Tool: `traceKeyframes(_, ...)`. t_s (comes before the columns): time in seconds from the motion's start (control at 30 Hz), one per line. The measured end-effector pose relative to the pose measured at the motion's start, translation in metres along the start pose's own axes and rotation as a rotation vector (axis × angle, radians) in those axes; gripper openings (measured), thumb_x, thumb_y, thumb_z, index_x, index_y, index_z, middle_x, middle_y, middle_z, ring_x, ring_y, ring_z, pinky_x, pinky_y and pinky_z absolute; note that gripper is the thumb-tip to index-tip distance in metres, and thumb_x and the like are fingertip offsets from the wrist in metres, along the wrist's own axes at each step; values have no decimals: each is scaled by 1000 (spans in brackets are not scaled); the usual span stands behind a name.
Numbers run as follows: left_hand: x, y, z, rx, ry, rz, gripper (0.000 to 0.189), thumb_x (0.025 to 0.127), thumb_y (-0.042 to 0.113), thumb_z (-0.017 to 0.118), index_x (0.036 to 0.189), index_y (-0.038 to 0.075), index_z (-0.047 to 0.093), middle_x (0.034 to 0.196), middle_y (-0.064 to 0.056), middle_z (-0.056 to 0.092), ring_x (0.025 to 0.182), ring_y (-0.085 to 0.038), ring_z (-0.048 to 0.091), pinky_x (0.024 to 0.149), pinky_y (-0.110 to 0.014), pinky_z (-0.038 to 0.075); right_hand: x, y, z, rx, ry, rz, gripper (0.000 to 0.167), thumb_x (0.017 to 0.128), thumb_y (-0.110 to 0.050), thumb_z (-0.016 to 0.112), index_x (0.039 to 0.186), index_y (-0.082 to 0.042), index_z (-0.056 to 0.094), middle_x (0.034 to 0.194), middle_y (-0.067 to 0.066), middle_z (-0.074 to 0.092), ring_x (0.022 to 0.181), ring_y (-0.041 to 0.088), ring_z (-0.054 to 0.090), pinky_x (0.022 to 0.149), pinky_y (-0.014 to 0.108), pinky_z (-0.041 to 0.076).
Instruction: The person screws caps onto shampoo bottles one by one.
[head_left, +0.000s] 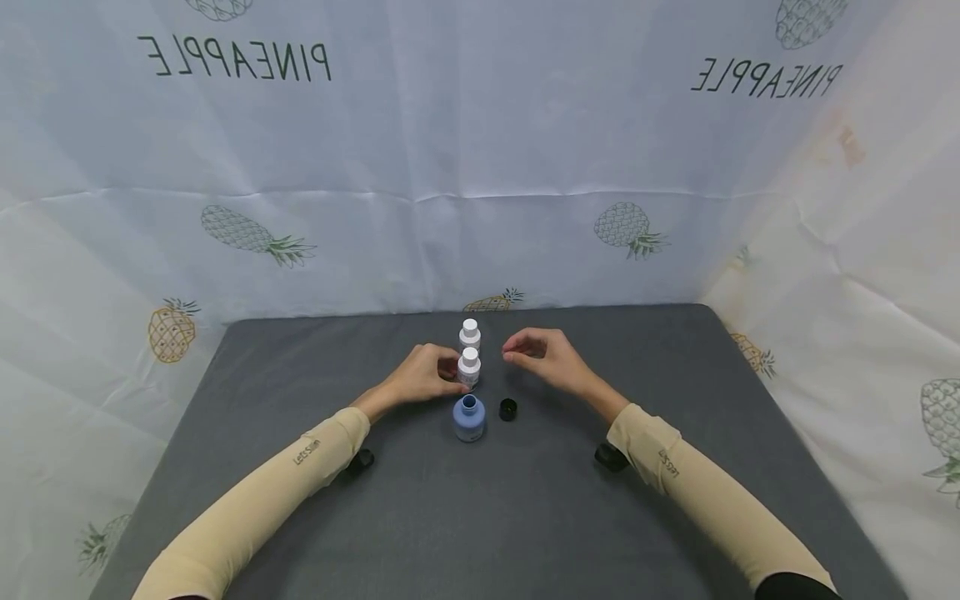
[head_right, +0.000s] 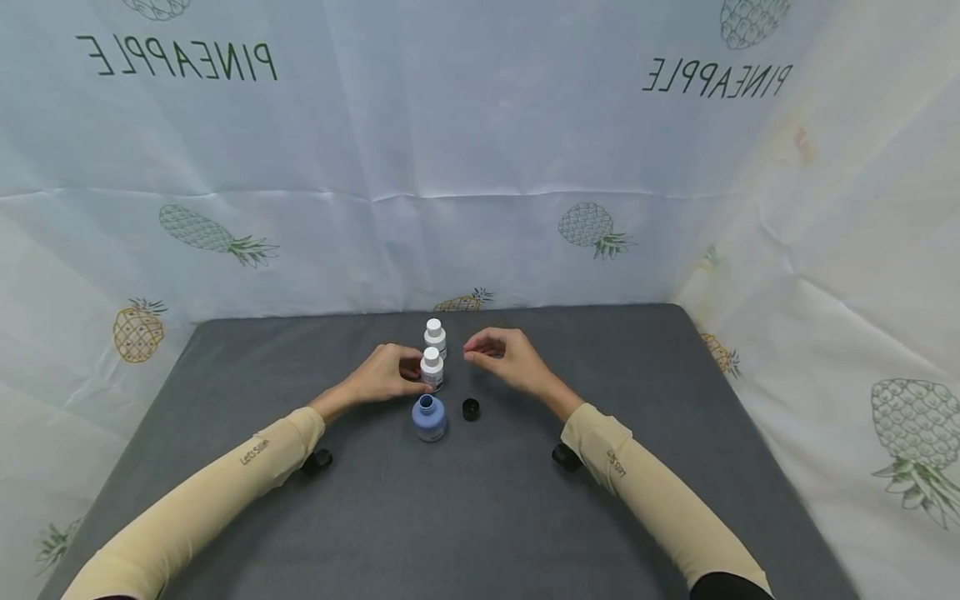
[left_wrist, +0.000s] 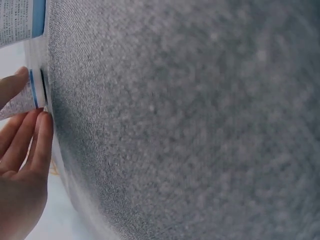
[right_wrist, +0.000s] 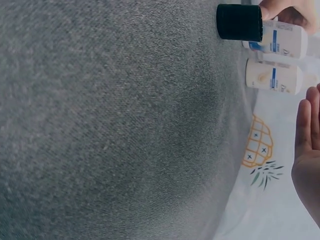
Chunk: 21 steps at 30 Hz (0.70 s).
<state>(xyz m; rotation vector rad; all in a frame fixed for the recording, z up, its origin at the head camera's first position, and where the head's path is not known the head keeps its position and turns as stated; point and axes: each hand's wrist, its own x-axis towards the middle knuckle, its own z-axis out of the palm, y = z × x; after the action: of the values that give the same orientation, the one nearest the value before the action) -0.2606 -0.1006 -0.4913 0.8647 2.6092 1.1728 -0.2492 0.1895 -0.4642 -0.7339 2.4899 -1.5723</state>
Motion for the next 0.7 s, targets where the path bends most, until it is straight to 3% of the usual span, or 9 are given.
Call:
traceKeyframes(0.4,-2,-2,-2,0,-13,-17,41,84,17,95,117,1,78,106,-13,82,97,-18,79,87,-28,68,-2,0,4,-17,14,3,12,102,-9,75,113,-5,78,111,14,80,99,15,75,88,22,64)
traceKeyframes(0.7,-25,0,-9,-53,-51,-25,50,88,9,91,132,-6,71,128,-23,77,117,-33,77,97,-30,67,-7,4,-2,-29,9,14,14,102,-11,76,115,-5,78,114,15,80,102,16,77,91,23,64)
